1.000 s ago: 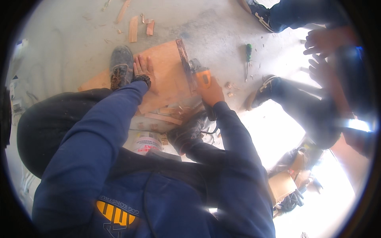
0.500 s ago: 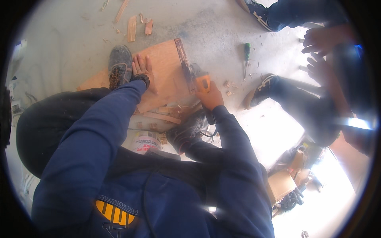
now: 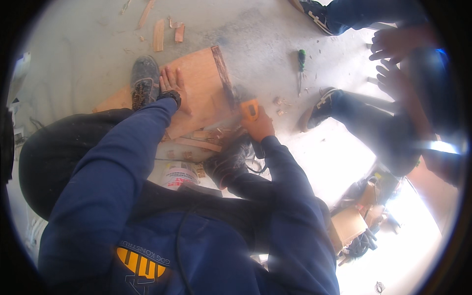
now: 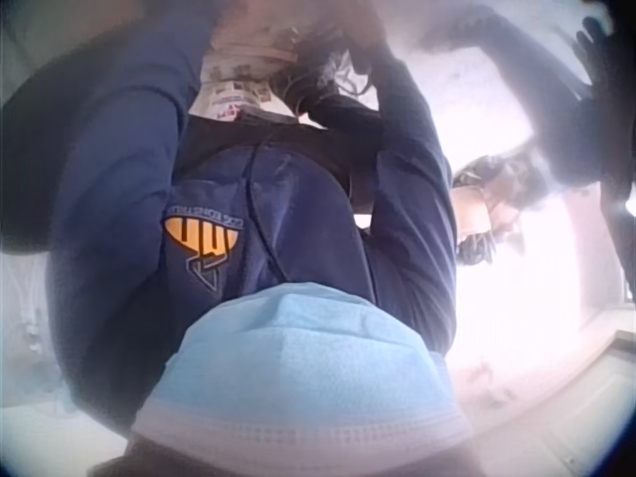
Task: The person sits on the floor and uses a power sander, hammer, and screwdriver to repair a small wooden box. They sand the edges, hammer a screwdriver into the wood to pry or adjust parts, and scrape away debris.
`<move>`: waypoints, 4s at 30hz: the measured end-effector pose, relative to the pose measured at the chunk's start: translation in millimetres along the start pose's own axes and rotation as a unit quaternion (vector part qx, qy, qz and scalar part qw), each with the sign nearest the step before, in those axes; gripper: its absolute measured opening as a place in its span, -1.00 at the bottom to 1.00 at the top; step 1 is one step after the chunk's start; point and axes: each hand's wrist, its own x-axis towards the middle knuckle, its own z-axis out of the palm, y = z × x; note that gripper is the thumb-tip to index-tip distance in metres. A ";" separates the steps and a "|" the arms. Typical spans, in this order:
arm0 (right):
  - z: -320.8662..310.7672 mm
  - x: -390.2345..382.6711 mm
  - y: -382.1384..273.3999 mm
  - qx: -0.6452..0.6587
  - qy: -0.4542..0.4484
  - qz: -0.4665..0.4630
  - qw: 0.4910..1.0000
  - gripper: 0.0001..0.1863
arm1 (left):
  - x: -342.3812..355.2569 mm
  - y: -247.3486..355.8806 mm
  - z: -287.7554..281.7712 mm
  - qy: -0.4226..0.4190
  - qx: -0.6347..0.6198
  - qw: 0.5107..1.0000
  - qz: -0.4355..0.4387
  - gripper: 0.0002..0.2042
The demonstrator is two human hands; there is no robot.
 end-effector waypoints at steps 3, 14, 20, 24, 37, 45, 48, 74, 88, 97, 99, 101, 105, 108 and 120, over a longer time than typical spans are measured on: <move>4.3 -4.4 10.3 0.010 0.006 0.002 1.000 -0.21 | -1.4 0.1 -1.8 -0.004 -0.009 1.000 0.002 0.65; 10.6 -21.5 33.9 0.000 0.007 -0.001 1.000 -0.21 | -0.2 -0.1 1.5 0.005 -0.018 1.000 0.003 0.64; 8.2 -33.8 33.1 -0.014 0.006 0.019 1.000 -0.18 | -0.3 0.8 -1.0 -0.005 -0.014 1.000 0.000 0.64; 9.1 -38.1 39.4 -0.030 -0.001 0.027 0.999 -0.13 | 0.0 1.4 -0.4 -0.011 -0.012 1.000 -0.004 0.64; 18.8 -40.5 57.9 -0.024 0.000 0.032 0.999 -0.02 | 1.5 2.5 0.7 -0.013 0.009 1.000 -0.015 0.68; 15.8 -39.4 47.9 -0.039 0.039 -0.010 0.998 -0.08 | -1.5 2.0 -3.8 -0.019 -0.011 1.000 -0.009 0.64; 12.8 -33.9 46.1 -0.020 0.005 -0.002 1.000 -0.02 | -1.8 1.6 -3.9 -0.015 -0.006 1.000 -0.008 0.64; 7.4 47.1 -50.8 0.033 0.076 -0.068 0.994 -0.34 | 8.5 0.1 12.8 0.025 -0.003 1.000 0.003 0.66; 7.6 11.2 0.2 0.002 0.040 -0.021 0.999 -0.32 | -5.0 -3.2 -2.7 0.004 -0.018 1.000 0.011 0.62; 12.9 21.8 -8.0 0.027 0.060 -0.035 0.997 -0.33 | -3.0 -1.8 0.9 0.017 -0.011 1.000 0.007 0.62; 12.3 42.1 -27.0 0.014 0.077 -0.056 0.995 -0.36 | -1.4 -2.3 1.2 0.017 -0.014 1.000 0.011 0.62; 9.7 60.7 -45.7 0.005 0.093 -0.076 0.993 -0.38 | 0.8 -2.7 1.7 0.018 -0.019 1.000 0.015 0.62; 3.8 85.6 -76.3 0.037 0.089 -0.102 0.990 -0.43 | 3.5 -3.0 5.7 0.021 -0.026 0.999 0.020 0.61; 0.8 99.5 -94.4 0.041 0.104 -0.120 0.986 -0.44 | 5.0 -2.6 8.7 0.022 -0.026 0.999 0.022 0.61; 6.9 32.7 8.3 0.133 0.012 -0.099 0.986 -0.45 | 1.9 -0.4 9.4 0.027 -0.013 1.000 0.006 0.63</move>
